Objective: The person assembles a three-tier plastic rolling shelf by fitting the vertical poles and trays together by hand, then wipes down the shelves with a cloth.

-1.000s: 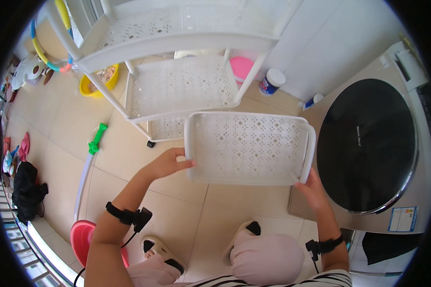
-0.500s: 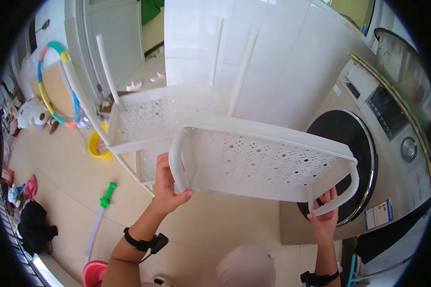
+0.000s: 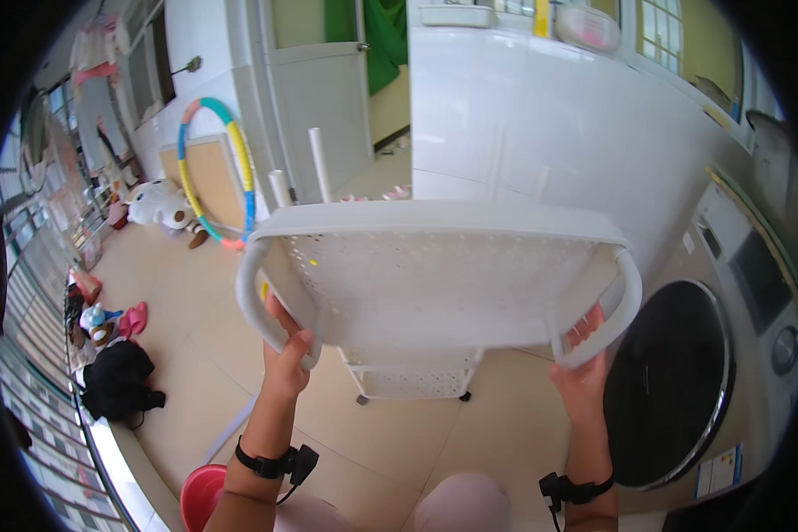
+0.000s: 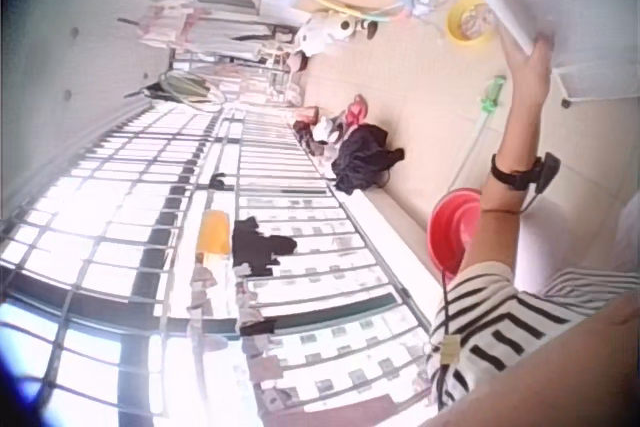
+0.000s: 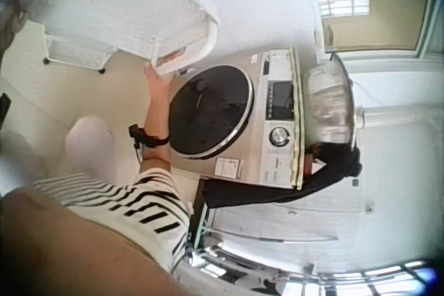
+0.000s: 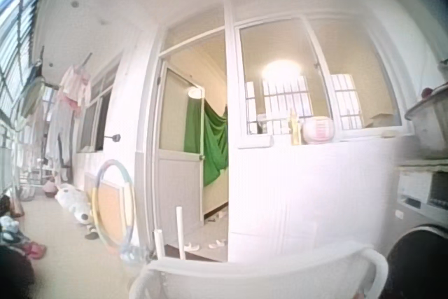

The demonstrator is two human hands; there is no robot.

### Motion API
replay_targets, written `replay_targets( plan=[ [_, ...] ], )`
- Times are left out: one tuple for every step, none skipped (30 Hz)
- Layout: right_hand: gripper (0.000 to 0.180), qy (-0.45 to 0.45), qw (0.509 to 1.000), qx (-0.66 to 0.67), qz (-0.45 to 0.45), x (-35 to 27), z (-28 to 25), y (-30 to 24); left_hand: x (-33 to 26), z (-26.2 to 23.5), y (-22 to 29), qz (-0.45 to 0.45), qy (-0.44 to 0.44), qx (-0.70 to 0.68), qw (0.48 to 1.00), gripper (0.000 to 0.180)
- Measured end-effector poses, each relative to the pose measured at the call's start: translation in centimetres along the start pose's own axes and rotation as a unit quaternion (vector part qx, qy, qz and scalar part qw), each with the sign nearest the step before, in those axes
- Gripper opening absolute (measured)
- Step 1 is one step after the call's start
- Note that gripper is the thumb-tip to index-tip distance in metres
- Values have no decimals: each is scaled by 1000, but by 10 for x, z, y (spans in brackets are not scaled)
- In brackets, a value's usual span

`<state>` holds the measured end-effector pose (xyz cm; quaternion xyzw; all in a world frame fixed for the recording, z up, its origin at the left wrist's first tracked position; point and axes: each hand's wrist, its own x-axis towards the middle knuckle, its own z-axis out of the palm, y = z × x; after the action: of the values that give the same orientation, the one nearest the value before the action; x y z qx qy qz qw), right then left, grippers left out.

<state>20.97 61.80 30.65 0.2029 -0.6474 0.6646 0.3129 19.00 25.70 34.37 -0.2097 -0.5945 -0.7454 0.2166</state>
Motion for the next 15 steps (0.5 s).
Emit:
replay_targets(
  plan=[
    [88,-40,999,-16,-29,5,-2,8,-2,-1,7,-83,16,29,996,90],
    [91,-54,998,13,15,12,14,-4,-5,-3,10,-89,14,41,995,91],
    [91,-61,998,20,17,15,15,-2,-10,-5,14,-88,22,46,995,91],
    [90,-105,991,76,37,17,12,2,-16,-7,17,-49,21,50,997,84],
    [88,-145,980,126,53,20,6,2,-19,-6,22,-8,14,49,999,78],
    [86,-133,983,125,26,17,0,10,-22,-4,25,43,13,102,994,79],
    [86,-137,982,127,26,11,-2,12,-25,-4,24,44,17,104,994,79],
    [85,-88,990,113,4,7,2,13,-28,-7,18,111,-8,140,984,79],
    [84,-38,994,98,-19,4,4,13,-30,-10,11,177,-35,174,968,79],
    [83,-28,996,80,-41,1,4,14,-31,-15,5,186,-46,207,959,79],
    [83,-30,996,79,-42,-3,1,13,-30,-16,1,187,-45,206,959,79],
    [83,-29,996,63,-59,-6,-4,12,-30,-15,-3,207,-48,213,954,79],
    [83,-28,996,46,-76,-7,-8,11,-30,-12,-6,228,-52,219,947,79],
    [82,-36,994,48,-88,-8,-11,12,-32,-9,-6,233,-50,208,949,80],
    [82,-38,994,49,-88,-9,-13,10,-33,-6,-5,233,-49,208,949,80]
  ],
)
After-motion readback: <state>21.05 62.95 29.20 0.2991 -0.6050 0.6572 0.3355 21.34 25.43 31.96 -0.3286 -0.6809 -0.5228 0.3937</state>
